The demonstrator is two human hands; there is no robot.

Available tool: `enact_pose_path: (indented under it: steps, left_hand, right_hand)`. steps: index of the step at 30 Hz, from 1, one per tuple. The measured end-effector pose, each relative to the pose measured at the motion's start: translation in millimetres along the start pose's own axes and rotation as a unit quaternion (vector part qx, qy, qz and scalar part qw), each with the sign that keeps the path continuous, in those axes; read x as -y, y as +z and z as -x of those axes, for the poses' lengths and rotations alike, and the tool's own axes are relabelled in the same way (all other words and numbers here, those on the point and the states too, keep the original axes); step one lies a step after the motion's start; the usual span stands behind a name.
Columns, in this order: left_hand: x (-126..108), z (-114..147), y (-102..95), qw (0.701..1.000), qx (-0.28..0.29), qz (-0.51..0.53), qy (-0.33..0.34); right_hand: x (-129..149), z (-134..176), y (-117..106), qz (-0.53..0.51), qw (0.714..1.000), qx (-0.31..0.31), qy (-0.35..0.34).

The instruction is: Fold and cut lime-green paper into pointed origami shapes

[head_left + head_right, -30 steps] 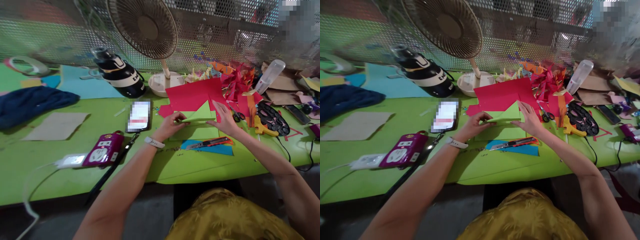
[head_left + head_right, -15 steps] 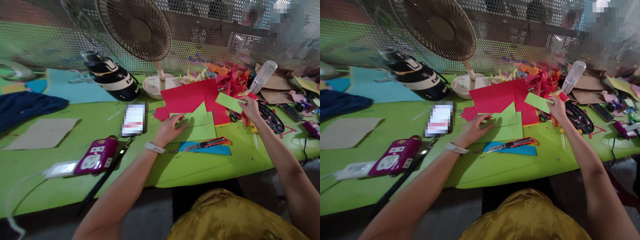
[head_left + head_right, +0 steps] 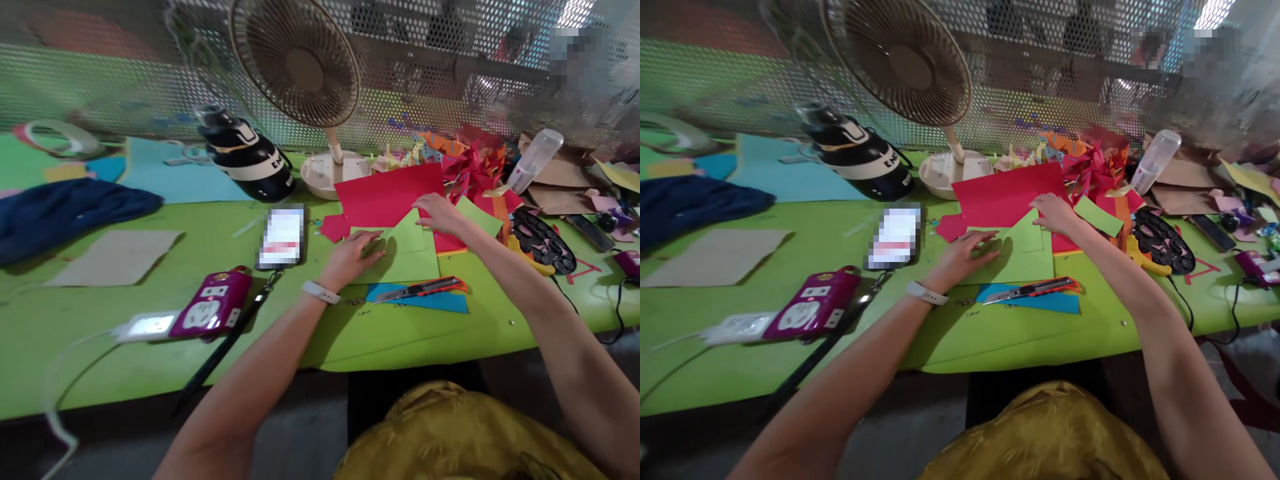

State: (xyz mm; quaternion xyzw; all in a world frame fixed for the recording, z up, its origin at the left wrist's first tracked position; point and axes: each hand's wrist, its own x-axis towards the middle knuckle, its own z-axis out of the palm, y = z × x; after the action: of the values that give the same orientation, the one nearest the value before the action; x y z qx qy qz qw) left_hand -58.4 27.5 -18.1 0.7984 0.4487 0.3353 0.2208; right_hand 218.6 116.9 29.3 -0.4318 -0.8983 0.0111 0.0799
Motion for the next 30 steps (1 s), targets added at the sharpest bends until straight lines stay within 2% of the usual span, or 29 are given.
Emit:
enact_pose_path:
  steps: [3,6,9,12,16,21,23,25,27,28,30]
  left_hand:
    - [-1.9,-1.4,-3.8,0.998,-0.056,0.022,0.006]
    - [-5.0,-2.7,-8.7,0.993,-0.113,0.033,-0.005]
    - [-7.3,-3.6,-11.4,0.989,-0.145,0.033,-0.008]
    - [-7.1,-4.6,-10.9,0.987,-0.156,0.033,0.002]
    - [-4.1,-6.0,-8.8,0.987,-0.151,0.046,-0.004]
    - [-3.1,-6.3,-7.4,0.987,-0.151,0.055,-0.008]
    - [-5.2,-6.2,-8.0,0.984,-0.166,0.066,-0.022]
    - [-8.5,-6.6,-9.6,0.973,-0.193,0.108,-0.069]
    - [-11.9,-7.8,-10.9,0.950,-0.207,0.199,-0.126]
    - [-13.4,-8.6,-11.1,0.933,-0.197,0.259,-0.153]
    - [-15.9,-9.8,-9.6,0.890,-0.148,0.379,-0.205]
  right_hand:
    - [0.9,-26.6,7.6,0.013,0.998,0.051,-0.021]
    - [-1.4,-36.1,8.4,0.032,0.994,0.100,-0.018]
    - [-4.9,-36.2,6.9,0.042,0.995,0.087,-0.016]
    - [-7.5,-36.9,6.9,0.022,0.997,0.069,-0.023]
    - [-7.6,-43.0,6.7,0.005,0.994,0.107,0.002]
    - [-4.8,-42.1,-4.9,-0.057,0.995,0.079,0.027]
    - [-3.7,-37.0,-13.9,-0.115,0.991,0.062,0.025]
    - [-0.9,-29.8,-22.8,-0.228,0.973,0.017,0.040]
    - [5.4,-21.4,-28.1,-0.367,0.926,-0.045,0.080]
    - [10.4,-16.7,-28.7,-0.425,0.896,-0.068,0.106]
    - [23.6,-6.8,-26.1,-0.508,0.844,-0.077,0.155]
